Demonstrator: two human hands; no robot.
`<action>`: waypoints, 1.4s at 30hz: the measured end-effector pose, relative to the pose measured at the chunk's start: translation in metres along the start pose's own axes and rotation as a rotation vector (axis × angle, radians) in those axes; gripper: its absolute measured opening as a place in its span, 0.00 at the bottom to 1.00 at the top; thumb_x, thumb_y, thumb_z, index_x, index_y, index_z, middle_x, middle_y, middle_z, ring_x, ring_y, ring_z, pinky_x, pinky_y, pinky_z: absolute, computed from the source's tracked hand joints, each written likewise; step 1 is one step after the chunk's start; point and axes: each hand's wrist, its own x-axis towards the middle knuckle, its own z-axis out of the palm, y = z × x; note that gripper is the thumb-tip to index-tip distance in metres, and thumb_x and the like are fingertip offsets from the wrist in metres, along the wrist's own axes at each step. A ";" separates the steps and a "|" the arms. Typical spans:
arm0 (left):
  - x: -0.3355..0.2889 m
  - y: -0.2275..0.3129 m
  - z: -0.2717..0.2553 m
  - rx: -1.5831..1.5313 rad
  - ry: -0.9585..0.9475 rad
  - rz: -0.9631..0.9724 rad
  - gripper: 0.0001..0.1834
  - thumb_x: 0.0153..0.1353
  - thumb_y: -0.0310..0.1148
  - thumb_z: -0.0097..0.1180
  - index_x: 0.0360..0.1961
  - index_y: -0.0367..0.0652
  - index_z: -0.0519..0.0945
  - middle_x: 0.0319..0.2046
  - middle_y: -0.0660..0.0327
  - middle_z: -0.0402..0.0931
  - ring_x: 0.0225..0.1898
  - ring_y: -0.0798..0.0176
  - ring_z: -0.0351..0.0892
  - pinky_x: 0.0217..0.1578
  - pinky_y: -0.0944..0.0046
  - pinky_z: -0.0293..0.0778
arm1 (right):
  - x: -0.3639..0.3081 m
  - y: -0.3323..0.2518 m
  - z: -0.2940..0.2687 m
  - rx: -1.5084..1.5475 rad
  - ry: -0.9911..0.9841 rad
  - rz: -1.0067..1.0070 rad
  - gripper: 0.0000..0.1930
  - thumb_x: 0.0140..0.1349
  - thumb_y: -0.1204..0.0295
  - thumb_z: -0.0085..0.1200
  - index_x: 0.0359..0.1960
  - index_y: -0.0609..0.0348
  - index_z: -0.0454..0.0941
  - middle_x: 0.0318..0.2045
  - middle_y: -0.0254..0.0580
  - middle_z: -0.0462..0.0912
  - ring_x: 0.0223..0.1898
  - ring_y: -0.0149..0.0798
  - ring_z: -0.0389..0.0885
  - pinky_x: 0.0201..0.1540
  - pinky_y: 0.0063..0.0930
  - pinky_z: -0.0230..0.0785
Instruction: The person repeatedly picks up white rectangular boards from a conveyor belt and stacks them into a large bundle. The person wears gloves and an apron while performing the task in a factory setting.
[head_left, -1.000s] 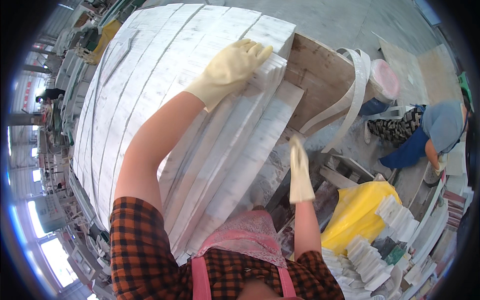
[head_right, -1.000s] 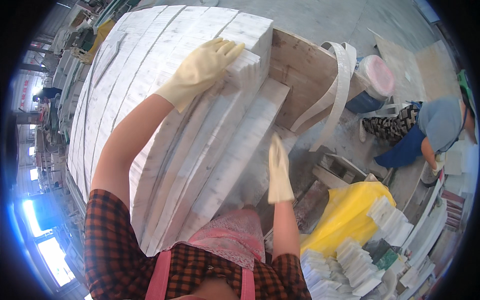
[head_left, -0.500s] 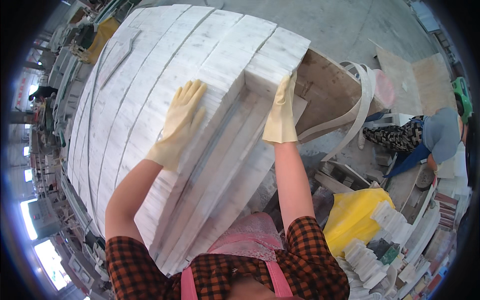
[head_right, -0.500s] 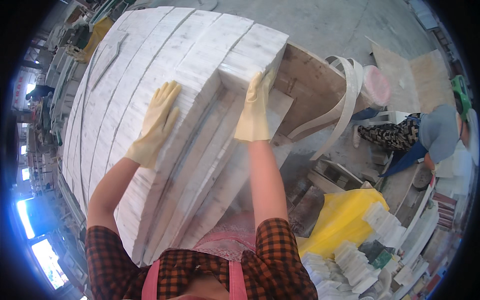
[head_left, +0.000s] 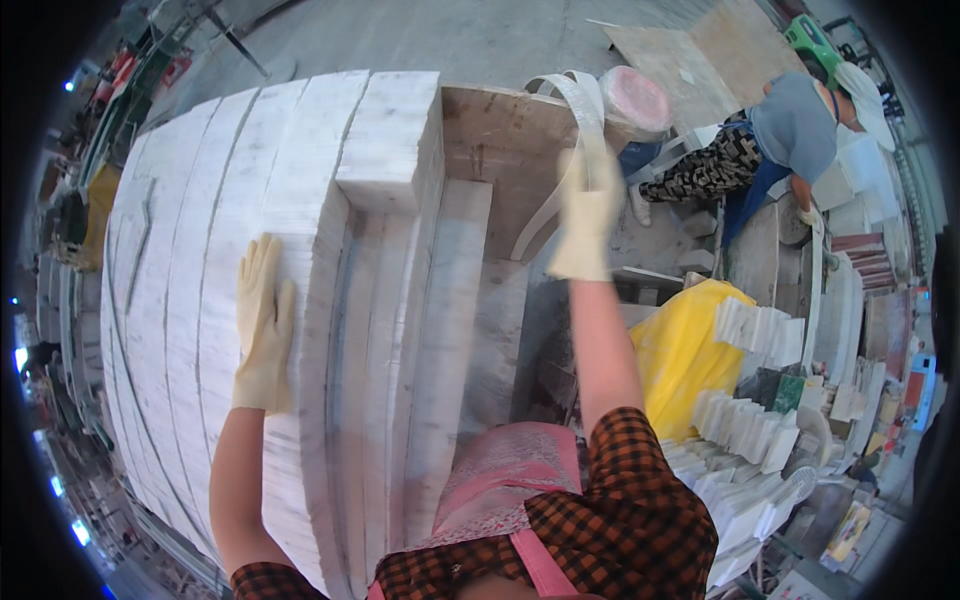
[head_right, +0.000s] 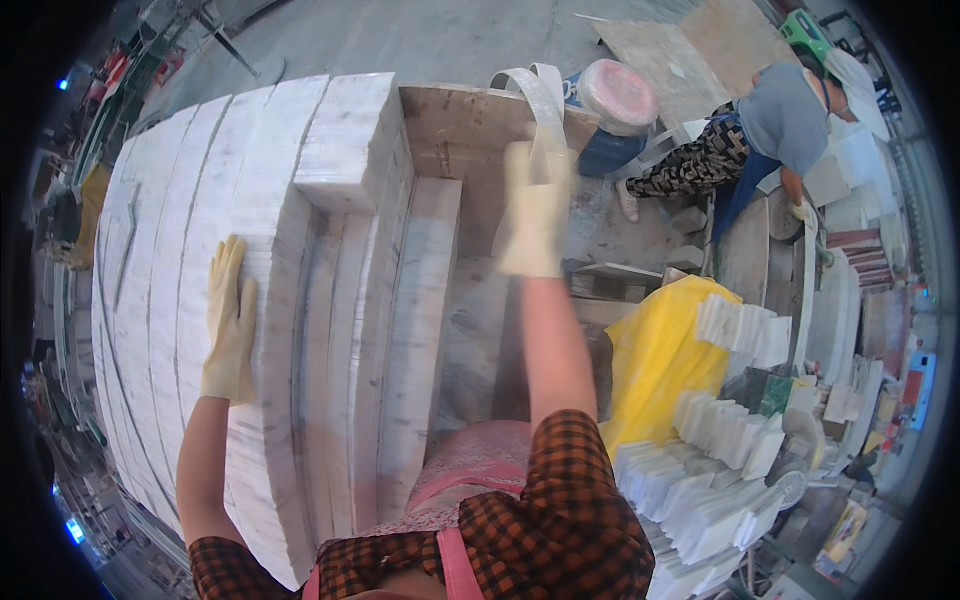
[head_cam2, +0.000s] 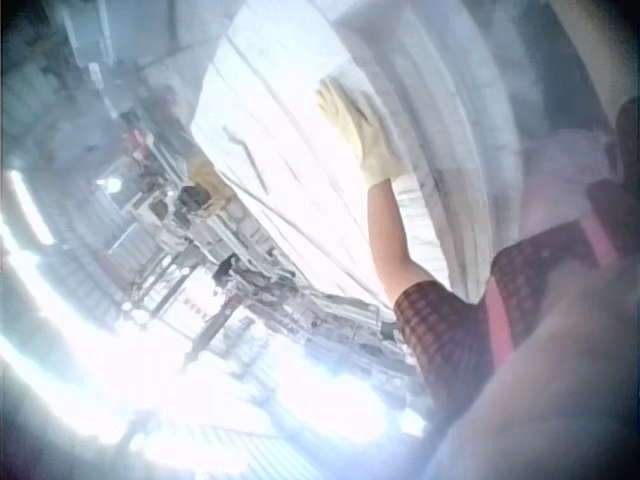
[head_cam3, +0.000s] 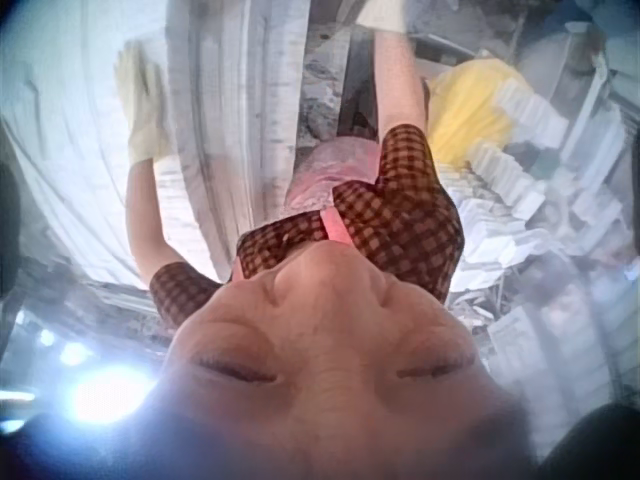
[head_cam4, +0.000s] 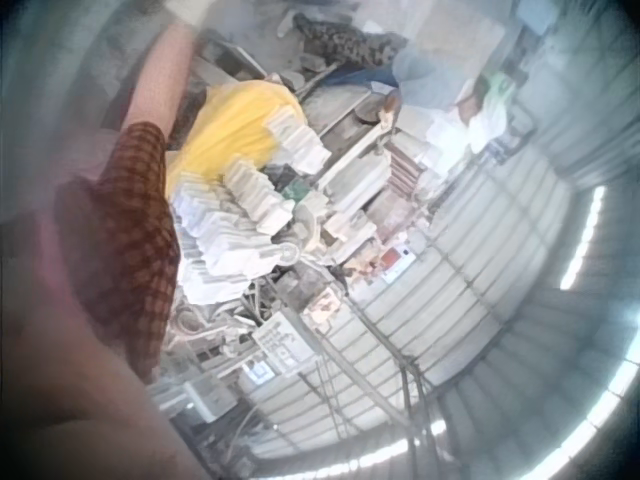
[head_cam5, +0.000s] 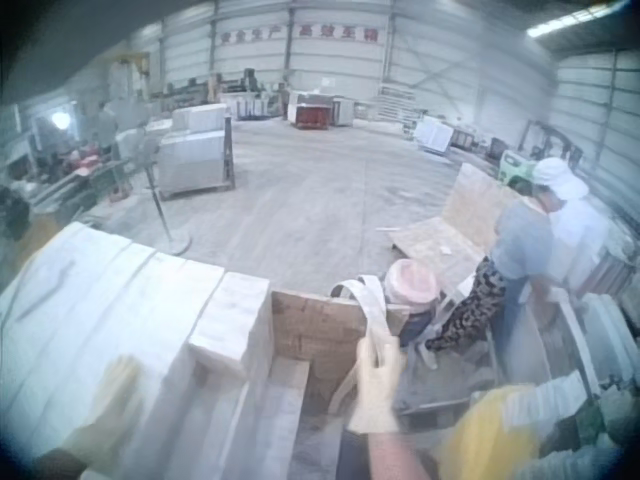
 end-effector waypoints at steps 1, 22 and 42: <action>-0.001 -0.001 0.001 -0.023 0.035 0.036 0.28 0.75 0.35 0.46 0.73 0.39 0.66 0.75 0.46 0.60 0.79 0.45 0.51 0.78 0.49 0.45 | 0.012 0.015 -0.022 0.145 0.173 0.036 0.26 0.69 0.64 0.61 0.67 0.55 0.73 0.61 0.43 0.79 0.65 0.40 0.73 0.66 0.36 0.66; -0.057 0.162 0.016 -0.807 -0.092 0.222 0.43 0.62 0.48 0.68 0.75 0.50 0.65 0.70 0.50 0.70 0.73 0.49 0.66 0.72 0.52 0.60 | -0.057 -0.093 -0.114 0.608 -0.600 0.470 0.27 0.70 0.58 0.56 0.60 0.72 0.76 0.46 0.56 0.87 0.39 0.39 0.86 0.46 0.33 0.80; -0.467 0.152 -0.025 -0.389 -0.626 -0.996 0.37 0.63 0.56 0.62 0.66 0.43 0.75 0.50 0.44 0.84 0.52 0.42 0.84 0.52 0.50 0.77 | -0.381 0.075 0.032 0.739 -0.612 0.985 0.23 0.75 0.60 0.51 0.59 0.69 0.75 0.47 0.59 0.86 0.36 0.49 0.87 0.42 0.43 0.82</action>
